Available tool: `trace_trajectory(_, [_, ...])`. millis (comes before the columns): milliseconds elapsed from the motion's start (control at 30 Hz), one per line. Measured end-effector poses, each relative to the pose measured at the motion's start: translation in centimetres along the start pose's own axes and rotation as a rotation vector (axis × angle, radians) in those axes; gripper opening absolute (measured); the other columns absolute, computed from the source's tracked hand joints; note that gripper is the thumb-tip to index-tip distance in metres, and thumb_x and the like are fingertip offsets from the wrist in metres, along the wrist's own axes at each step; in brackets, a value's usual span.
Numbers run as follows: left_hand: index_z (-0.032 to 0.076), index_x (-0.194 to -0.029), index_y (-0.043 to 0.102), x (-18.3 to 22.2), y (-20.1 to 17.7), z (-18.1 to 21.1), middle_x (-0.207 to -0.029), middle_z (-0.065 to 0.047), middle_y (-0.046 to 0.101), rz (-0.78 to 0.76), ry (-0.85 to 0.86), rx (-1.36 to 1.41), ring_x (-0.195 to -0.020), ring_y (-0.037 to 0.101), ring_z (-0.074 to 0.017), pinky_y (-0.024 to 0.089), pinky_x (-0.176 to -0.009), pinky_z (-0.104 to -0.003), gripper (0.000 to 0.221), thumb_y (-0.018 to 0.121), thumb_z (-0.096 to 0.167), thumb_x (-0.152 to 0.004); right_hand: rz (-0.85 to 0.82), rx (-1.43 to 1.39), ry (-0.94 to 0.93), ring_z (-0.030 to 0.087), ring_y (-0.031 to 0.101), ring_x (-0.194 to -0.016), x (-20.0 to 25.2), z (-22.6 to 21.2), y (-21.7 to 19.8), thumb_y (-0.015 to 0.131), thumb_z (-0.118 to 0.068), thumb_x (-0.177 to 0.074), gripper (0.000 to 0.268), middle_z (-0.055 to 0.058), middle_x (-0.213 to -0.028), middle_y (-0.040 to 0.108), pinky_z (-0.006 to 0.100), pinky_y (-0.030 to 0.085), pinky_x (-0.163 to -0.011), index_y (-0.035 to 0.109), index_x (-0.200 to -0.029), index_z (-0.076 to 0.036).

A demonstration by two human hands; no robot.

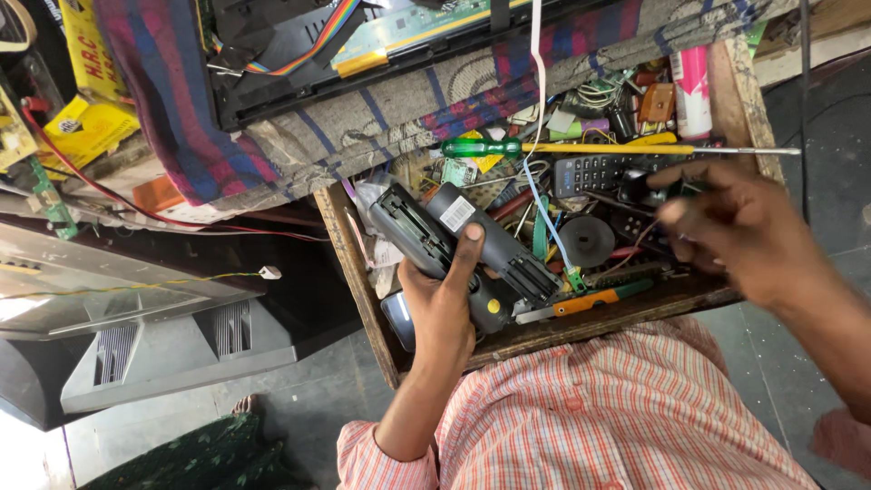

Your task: The person opens a black power adapter, connects a white cable to a television, and uses a remote control to navigate the TV's menu. They then connect a red RCA cable to the back of the TV and continue adjusting settings.

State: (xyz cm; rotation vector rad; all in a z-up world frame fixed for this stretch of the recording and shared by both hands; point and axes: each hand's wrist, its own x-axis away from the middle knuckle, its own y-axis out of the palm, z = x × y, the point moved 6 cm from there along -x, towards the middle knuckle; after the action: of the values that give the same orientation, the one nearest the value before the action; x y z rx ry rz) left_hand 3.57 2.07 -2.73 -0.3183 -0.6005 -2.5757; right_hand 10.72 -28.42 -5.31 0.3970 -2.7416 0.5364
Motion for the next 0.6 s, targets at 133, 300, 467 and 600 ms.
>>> trace_trajectory(133, [-0.003,-0.098,0.067,0.1,-0.1,0.1,-0.080,-0.007,0.070,0.031,-0.005,-0.012,-0.061,0.066,-0.0146,0.054,-0.054,-0.030,0.024,0.080,0.014,-0.088,0.126,0.945,-0.318,0.030,0.067,-0.061,0.4,-3.2,0.3,0.070,-0.033,-0.091,0.049,0.021,-0.082,0.068,0.042,0.053,-0.055,0.066,-0.131,-0.004])
trace_trajectory(300, [-0.003,-0.098,0.068,0.0,0.0,0.8,-0.080,-0.007,0.070,0.023,0.036,-0.010,-0.062,0.067,-0.0144,0.055,-0.057,-0.028,0.023,0.080,0.015,-0.088,0.169,1.122,-0.354,0.032,0.066,-0.070,1.1,-4.0,0.9,0.063,-0.035,-0.104,0.032,0.013,-0.077,0.066,0.044,0.052,-0.062,0.070,-0.121,-0.009])
trace_trajectory(467, [-0.003,-0.095,0.068,0.1,0.1,0.3,-0.079,-0.006,0.070,0.043,0.089,-0.033,-0.062,0.066,-0.0130,0.054,-0.058,-0.027,0.020,0.079,0.013,-0.090,-0.298,0.368,0.115,0.017,0.056,-0.045,2.5,-0.4,5.8,0.056,-0.041,-0.098,0.033,0.004,-0.055,0.062,0.034,0.046,-0.041,0.072,-0.095,-0.012])
trace_trajectory(600, [-0.005,-0.096,0.068,0.3,0.5,0.7,-0.081,-0.007,0.071,0.016,0.175,-0.058,-0.066,0.067,-0.0128,0.054,-0.062,-0.027,0.019,0.078,0.010,-0.093,-0.392,0.171,0.117,0.014,0.043,-0.043,2.5,-1.3,9.4,0.057,-0.042,-0.101,0.049,0.005,-0.049,0.049,0.032,0.034,-0.044,0.068,-0.073,-0.002])
